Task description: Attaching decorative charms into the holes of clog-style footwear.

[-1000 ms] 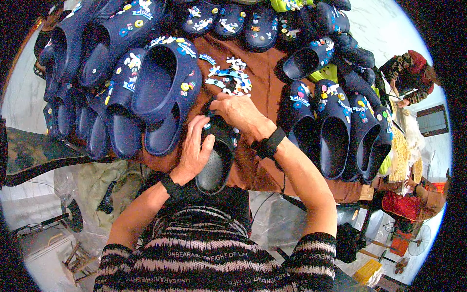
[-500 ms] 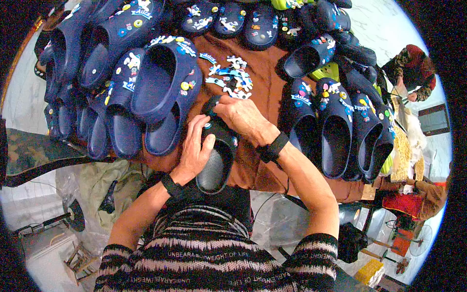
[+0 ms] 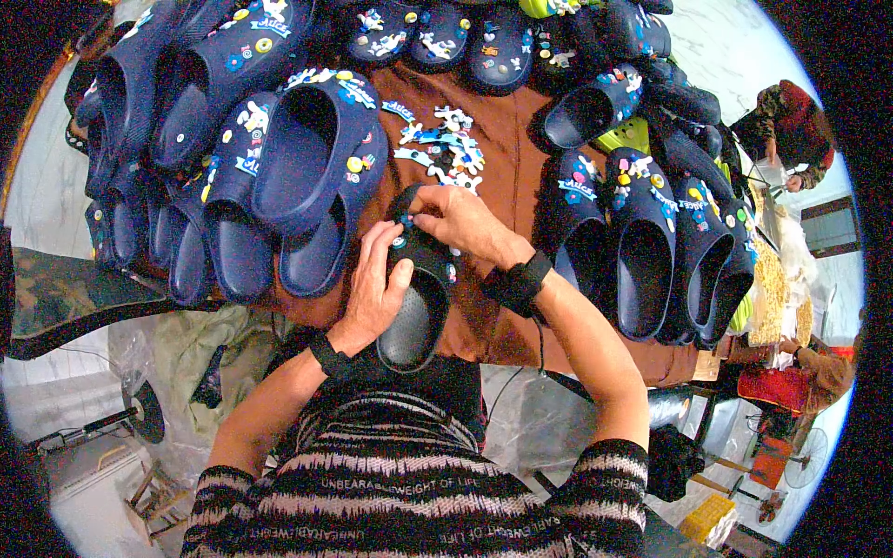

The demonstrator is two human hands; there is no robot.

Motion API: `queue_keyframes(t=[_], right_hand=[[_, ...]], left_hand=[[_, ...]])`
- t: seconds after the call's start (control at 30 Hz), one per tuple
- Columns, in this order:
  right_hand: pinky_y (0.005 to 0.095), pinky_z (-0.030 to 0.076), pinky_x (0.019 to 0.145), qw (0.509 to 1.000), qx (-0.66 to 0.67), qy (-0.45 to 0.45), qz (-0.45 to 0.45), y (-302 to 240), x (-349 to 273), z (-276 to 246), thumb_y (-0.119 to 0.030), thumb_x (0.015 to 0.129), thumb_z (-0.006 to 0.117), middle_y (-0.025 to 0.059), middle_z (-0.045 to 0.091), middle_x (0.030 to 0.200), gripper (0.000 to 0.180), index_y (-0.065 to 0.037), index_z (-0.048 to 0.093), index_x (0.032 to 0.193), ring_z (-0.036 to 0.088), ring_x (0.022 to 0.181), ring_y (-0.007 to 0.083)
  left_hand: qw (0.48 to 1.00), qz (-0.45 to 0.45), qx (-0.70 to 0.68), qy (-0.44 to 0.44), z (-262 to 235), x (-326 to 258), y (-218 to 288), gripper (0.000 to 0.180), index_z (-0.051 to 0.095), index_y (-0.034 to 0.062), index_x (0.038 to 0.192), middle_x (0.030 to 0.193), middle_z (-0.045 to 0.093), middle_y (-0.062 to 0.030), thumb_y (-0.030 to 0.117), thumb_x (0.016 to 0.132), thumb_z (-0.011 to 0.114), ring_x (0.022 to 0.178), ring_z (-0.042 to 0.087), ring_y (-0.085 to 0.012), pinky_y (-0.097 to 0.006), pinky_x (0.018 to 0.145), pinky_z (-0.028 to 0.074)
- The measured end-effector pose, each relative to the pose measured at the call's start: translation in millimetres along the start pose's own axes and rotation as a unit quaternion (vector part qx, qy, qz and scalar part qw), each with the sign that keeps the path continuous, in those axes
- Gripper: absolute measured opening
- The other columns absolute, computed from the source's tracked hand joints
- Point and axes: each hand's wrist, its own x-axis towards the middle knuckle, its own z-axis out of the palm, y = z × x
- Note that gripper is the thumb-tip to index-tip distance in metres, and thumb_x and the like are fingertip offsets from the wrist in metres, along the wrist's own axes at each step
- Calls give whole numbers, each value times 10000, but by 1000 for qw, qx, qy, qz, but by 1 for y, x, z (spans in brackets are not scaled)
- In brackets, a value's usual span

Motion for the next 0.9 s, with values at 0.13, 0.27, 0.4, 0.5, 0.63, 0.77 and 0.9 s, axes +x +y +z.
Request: queue_keyframes(t=[0.13,0.27,0.4,0.5,0.63,0.77,0.9], right_hand=[[390,533,778,998,-40,-30,-28,-12,11,-12,-123,868,658,143,675,895,138,-28,682,965,677,858,298],[402,542,804,975,-117,-40,-184,-5,18,-11,-123,870,655,145,678,977,157,-32,698,991,673,905,320],[437,548,785,962,-218,-38,-161,-12,11,-9,-133,867,644,151,650,938,136,-33,696,942,662,913,354],[457,546,755,957,-264,-22,-116,-21,5,1,-131,864,635,158,625,901,113,-29,679,885,657,903,362],[473,549,719,955,-288,6,-76,-25,-9,8,-119,862,621,158,621,903,111,-32,661,917,660,884,368],[475,554,731,947,-312,22,-72,-19,-23,13,-111,862,615,160,629,906,196,-37,651,1040,662,847,381],[464,559,778,946,-322,-4,-50,-21,-22,13,-69,869,609,174,669,889,324,-38,631,1191,679,854,367]], left_hand=[[1000,2,-4,-6,0,0,-2,491,447,-24,1370,1407,441,-247,281,992,515,1319,443,-409,-454,1134,341],[1000,7,0,0,0,-1,-5,524,434,-31,1371,1411,431,-266,294,979,556,1318,437,-436,-473,1108,372],[1000,1,-6,1,1,0,-2,525,438,-30,1374,1407,437,-261,317,992,533,1320,439,-422,-465,1121,355],[1000,-2,-3,7,2,-2,-6,528,442,-29,1375,1404,442,-255,343,1006,510,1322,439,-408,-459,1134,339],[1000,3,-1,7,2,-1,-6,534,440,-31,1375,1406,440,-257,348,1006,513,1324,437,-414,-463,1135,338],[1000,1,-6,3,2,-1,-4,516,442,-31,1373,1403,441,-258,321,1002,516,1321,441,-417,-463,1133,342],[1000,9,10,9,2,1,-6,535,423,-36,1377,1401,433,-276,293,977,559,1298,447,-447,-475,1100,373]])
